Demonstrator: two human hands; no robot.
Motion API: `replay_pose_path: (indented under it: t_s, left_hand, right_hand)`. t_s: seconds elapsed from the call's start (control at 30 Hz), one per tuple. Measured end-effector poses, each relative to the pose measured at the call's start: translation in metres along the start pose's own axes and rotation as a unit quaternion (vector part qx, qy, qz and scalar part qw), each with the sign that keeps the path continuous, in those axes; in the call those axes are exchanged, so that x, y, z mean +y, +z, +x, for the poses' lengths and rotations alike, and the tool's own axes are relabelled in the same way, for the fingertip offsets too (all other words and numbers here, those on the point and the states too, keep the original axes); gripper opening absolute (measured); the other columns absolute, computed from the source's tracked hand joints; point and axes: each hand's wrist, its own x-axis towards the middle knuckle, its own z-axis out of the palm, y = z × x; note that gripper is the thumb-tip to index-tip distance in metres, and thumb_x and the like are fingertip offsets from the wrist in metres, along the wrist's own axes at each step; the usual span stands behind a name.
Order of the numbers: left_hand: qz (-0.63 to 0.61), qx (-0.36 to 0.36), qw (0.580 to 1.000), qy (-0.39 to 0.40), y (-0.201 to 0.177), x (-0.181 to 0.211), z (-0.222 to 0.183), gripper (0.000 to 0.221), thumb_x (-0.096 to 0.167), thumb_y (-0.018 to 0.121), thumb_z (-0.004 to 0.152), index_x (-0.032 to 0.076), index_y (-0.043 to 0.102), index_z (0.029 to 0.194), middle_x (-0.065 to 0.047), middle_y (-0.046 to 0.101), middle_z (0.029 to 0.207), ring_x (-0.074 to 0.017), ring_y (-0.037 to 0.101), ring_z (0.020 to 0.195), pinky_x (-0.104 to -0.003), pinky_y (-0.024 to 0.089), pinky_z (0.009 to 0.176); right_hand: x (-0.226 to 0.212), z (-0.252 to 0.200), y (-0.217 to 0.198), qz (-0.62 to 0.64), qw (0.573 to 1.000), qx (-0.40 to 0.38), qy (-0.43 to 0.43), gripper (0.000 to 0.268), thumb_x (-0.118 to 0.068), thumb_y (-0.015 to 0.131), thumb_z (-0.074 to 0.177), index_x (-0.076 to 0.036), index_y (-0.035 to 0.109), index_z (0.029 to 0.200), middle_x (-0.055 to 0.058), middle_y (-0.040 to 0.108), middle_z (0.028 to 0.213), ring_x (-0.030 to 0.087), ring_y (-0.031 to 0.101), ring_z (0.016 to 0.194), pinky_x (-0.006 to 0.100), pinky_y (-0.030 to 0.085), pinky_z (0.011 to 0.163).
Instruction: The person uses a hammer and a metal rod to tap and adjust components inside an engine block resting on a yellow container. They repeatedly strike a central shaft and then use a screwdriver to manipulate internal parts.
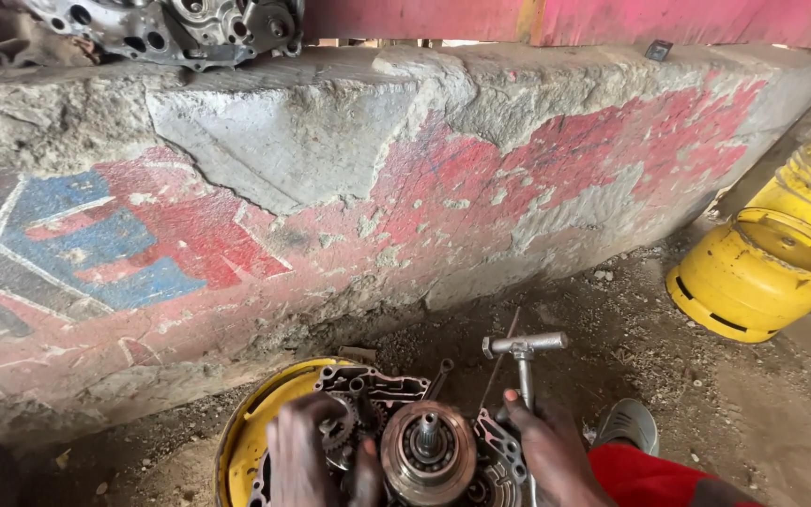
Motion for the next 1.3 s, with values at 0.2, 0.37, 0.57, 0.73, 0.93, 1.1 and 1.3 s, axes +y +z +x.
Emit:
replay_pose_path:
  t_s: [0.2, 0.37, 0.57, 0.73, 0.93, 1.1, 1.3]
  left_hand:
    - [-0.093, -0.396, 0.887, -0.219, 0.004, 0.010, 0.008, 0.125, 0.071, 0.097, 0.053, 0.036, 0.035, 0.155, 0.005, 0.063, 0.151, -0.0195, 0.061, 0.139, -0.049, 0.044, 0.117]
    - [0.001, -0.593, 0.801, -0.088, 0.014, 0.027, 0.035, 0.139, 0.068, 0.085, 0.077, 0.027, -0.017, 0.162, -0.006, 0.010, 0.172, -0.0299, 0.020, 0.156, -0.051, 0.029, 0.122]
    - [-0.002, -0.544, 0.833, -0.098, 0.026, 0.027, 0.040, 0.120, 0.052, 0.092, 0.066, 0.034, 0.016, 0.159, -0.015, 0.053, 0.145, -0.0416, 0.055, 0.129, -0.049, 0.050, 0.103]
    - [0.023, -0.511, 0.856, -0.080, 0.027, 0.034, 0.036, 0.094, 0.050, 0.087, 0.074, 0.017, 0.032, 0.143, -0.014, 0.064, 0.130, -0.0419, 0.063, 0.116, -0.053, 0.054, 0.092]
    - [0.066, -0.541, 0.826, -0.145, 0.033, 0.042, 0.042, 0.085, 0.052, 0.087, 0.074, 0.021, 0.033, 0.132, -0.013, 0.069, 0.113, -0.0409, 0.066, 0.104, -0.051, 0.053, 0.084]
    - [0.063, -0.489, 0.849, -0.188, 0.034, 0.051, 0.037, 0.080, 0.055, 0.086, 0.071, 0.024, 0.038, 0.127, -0.009, 0.071, 0.115, -0.0394, 0.068, 0.105, -0.051, 0.054, 0.085]
    - [0.075, -0.437, 0.863, -0.242, 0.044, 0.059, 0.028, 0.046, 0.051, 0.071, 0.079, 0.024, 0.049, 0.110, -0.009, 0.073, 0.103, -0.0359, 0.069, 0.097, -0.049, 0.054, 0.087]
  right_hand:
    - [-0.026, -0.017, 0.006, 0.012, 0.998, 0.042, 0.037, 0.045, -0.045, 0.064, 0.096, -0.005, 0.083, 0.086, 0.012, 0.083, 0.095, 0.026, 0.072, 0.093, 0.039, 0.043, 0.086]
    - [-0.010, -0.008, 0.007, 0.034, 0.999, 0.038, 0.008, 0.041, -0.040, 0.064, 0.099, -0.004, 0.075, 0.084, 0.013, 0.071, 0.083, 0.028, 0.064, 0.080, 0.043, 0.042, 0.079]
    - [-0.025, -0.014, 0.006, -0.006, 0.999, 0.035, 0.036, 0.041, -0.037, 0.061, 0.101, -0.005, 0.083, 0.089, 0.015, 0.080, 0.094, 0.027, 0.065, 0.078, 0.038, 0.040, 0.076]
    - [-0.004, -0.002, 0.006, -0.013, 0.999, 0.027, 0.016, 0.045, -0.043, 0.060, 0.103, -0.007, 0.082, 0.085, 0.007, 0.054, 0.062, 0.020, 0.045, 0.053, 0.037, 0.035, 0.057]
    - [-0.023, -0.015, 0.007, 0.000, 0.999, 0.028, 0.035, 0.045, -0.043, 0.060, 0.101, -0.006, 0.085, 0.095, 0.009, 0.062, 0.071, 0.022, 0.054, 0.063, 0.038, 0.038, 0.062]
    - [0.000, 0.000, 0.007, 0.012, 1.000, 0.016, 0.022, 0.044, -0.042, 0.061, 0.103, -0.006, 0.082, 0.091, 0.003, 0.043, 0.056, 0.018, 0.041, 0.048, 0.036, 0.034, 0.047]
    - [-0.014, -0.014, 0.009, 0.051, 0.997, 0.042, 0.043, 0.038, -0.037, 0.067, 0.101, -0.004, 0.083, 0.092, 0.004, 0.045, 0.057, 0.018, 0.041, 0.048, 0.036, 0.032, 0.048]
